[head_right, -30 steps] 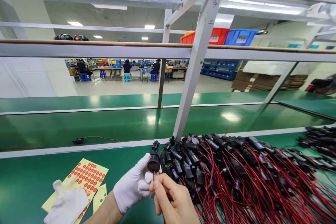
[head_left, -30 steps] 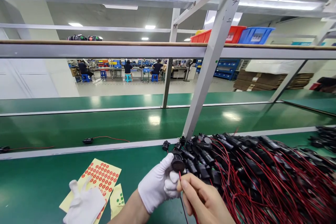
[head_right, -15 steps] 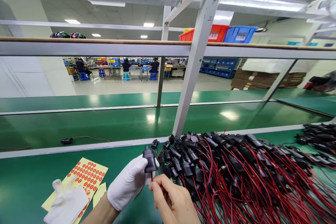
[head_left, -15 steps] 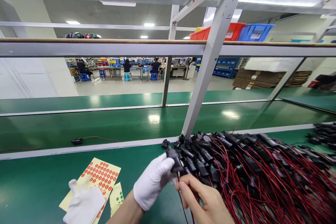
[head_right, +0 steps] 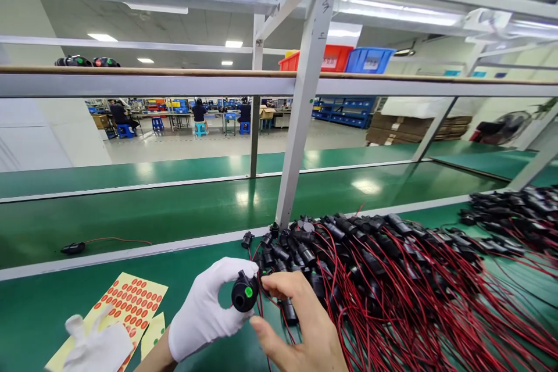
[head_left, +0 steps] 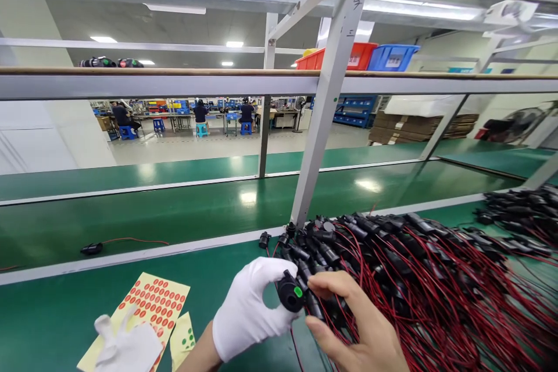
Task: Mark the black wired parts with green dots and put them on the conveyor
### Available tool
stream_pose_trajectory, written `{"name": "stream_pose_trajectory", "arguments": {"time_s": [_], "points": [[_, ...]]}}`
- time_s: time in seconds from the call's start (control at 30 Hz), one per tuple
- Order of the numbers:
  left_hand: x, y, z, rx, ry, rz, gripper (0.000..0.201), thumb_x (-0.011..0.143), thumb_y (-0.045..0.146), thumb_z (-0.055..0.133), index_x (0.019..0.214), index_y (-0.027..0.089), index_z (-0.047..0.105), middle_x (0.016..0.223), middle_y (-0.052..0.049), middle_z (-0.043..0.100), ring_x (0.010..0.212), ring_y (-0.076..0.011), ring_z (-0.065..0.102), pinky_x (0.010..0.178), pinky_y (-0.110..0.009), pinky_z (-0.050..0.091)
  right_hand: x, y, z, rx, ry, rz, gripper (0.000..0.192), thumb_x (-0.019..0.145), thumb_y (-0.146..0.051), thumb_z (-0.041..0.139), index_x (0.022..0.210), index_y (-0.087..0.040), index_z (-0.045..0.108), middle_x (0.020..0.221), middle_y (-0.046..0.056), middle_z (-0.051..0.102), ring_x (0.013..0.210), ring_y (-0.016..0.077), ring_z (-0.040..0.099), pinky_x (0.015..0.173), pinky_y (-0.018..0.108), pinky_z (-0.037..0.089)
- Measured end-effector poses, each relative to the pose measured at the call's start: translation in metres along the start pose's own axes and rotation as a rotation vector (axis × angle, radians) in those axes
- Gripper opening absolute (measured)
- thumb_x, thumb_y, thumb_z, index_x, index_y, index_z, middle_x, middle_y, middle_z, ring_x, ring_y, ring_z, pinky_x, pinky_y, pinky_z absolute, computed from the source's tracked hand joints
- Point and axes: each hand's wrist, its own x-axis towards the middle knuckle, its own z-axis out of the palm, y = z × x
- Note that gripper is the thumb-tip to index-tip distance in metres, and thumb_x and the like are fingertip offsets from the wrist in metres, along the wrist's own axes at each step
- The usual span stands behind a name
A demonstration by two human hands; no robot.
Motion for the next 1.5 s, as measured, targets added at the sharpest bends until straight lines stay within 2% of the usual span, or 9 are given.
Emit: {"name": "stream_pose_trajectory", "arguments": {"time_s": [0.3,0.5,0.6,0.7,0.8,0.9,1.2,1.37,1.5], "points": [[-0.001,0.004,-0.009,0.071,-0.189,-0.072,0.038,0.08,0.01,0.069,0.116,0.021,0.071,0.112,-0.009,0.073,0.102,-0.0226,0.065,0.095,-0.031,0.046,0.001,-0.009,0.011,0.091,-0.042,0.108,0.035,0.081,-0.017,0.072,0.113,-0.027,0.063,0.103,0.006,0.071,0.092,0.023,0.07,0.08,0.03,0.06],[-0.009,0.003,0.005,0.111,-0.06,-0.26,0.027,0.079,0.028,0.078,0.105,0.024,0.075,0.102,-0.008,0.072,0.093,-0.024,0.063,0.086,-0.031,0.042,-0.004,0.007,0.022,0.553,-0.048,0.636,0.029,0.084,-0.038,0.072,0.108,-0.023,0.067,0.1,0.007,0.075,0.093,0.0235,0.073,0.081,0.03,0.06],[-0.009,0.006,0.007,0.036,0.021,-0.415,0.023,0.074,0.029,0.083,0.094,0.022,0.075,0.093,-0.006,0.071,0.088,-0.0233,0.061,0.082,-0.03,0.04,0.0,0.014,0.027,0.729,-0.104,0.732,0.04,0.083,-0.056,0.072,0.104,-0.022,0.069,0.094,0.006,0.075,0.092,0.0227,0.072,0.082,0.029,0.058],[-0.005,0.003,0.002,-0.321,0.007,-0.651,0.025,0.081,0.041,0.075,0.087,0.016,0.072,0.08,-0.005,0.068,0.068,-0.0179,0.06,0.068,-0.028,0.041,0.004,0.017,0.027,0.71,-0.114,0.671,0.044,0.085,-0.064,0.066,0.098,-0.022,0.071,0.085,0.004,0.072,0.082,0.0196,0.069,0.075,0.027,0.057],[0.001,-0.014,-0.002,-0.987,0.001,-0.933,0.051,0.091,0.057,0.056,0.082,0.008,0.069,0.067,-0.007,0.065,0.044,-0.0109,0.05,0.05,-0.025,0.037,0.004,0.022,0.023,0.618,-0.096,0.677,0.044,0.09,-0.065,0.059,0.095,-0.023,0.071,0.085,0.004,0.07,0.08,0.0185,0.068,0.077,0.026,0.057],[0.015,-0.045,-0.01,-1.268,0.201,-1.083,0.051,0.096,0.051,0.053,0.079,0.005,0.067,0.062,-0.007,0.062,0.04,-0.0104,0.05,0.045,-0.025,0.04,0.0,0.034,0.02,0.519,-0.106,0.687,0.044,0.089,-0.065,0.059,0.093,-0.022,0.07,0.086,0.005,0.07,0.083,0.0198,0.069,0.079,0.026,0.058],[0.093,-0.181,-0.108,-1.052,1.179,-0.885,0.029,0.098,0.036,0.058,0.116,0.014,0.061,0.102,-0.005,0.066,0.077,-0.0134,0.065,0.066,-0.028,0.057,-0.002,0.08,0.028,-0.121,-0.327,0.471,0.041,0.103,-0.05,0.035,0.09,-0.022,0.061,0.081,0.002,0.069,0.073,0.0169,0.068,0.067,0.025,0.056],[0.078,-0.221,-0.12,-0.973,1.343,-0.958,0.031,0.097,0.035,0.06,0.121,0.015,0.061,0.113,-0.008,0.066,0.09,-0.0176,0.067,0.076,-0.034,0.059,0.023,0.107,0.073,-0.403,-0.489,0.505,0.023,0.101,-0.031,0.053,0.087,-0.018,0.066,0.088,0.003,0.07,0.08,0.0168,0.068,0.076,0.033,0.056],[0.064,-0.229,-0.121,-1.004,1.293,-1.012,0.033,0.096,0.035,0.061,0.124,0.016,0.06,0.119,-0.009,0.064,0.098,-0.0203,0.066,0.082,-0.038,0.059,0.056,0.121,0.124,-0.579,-0.608,0.592,0.028,0.097,-0.034,0.064,0.117,-0.014,0.064,0.116,0.009,0.068,0.098,0.021,0.068,0.085,0.041,0.058]]}}
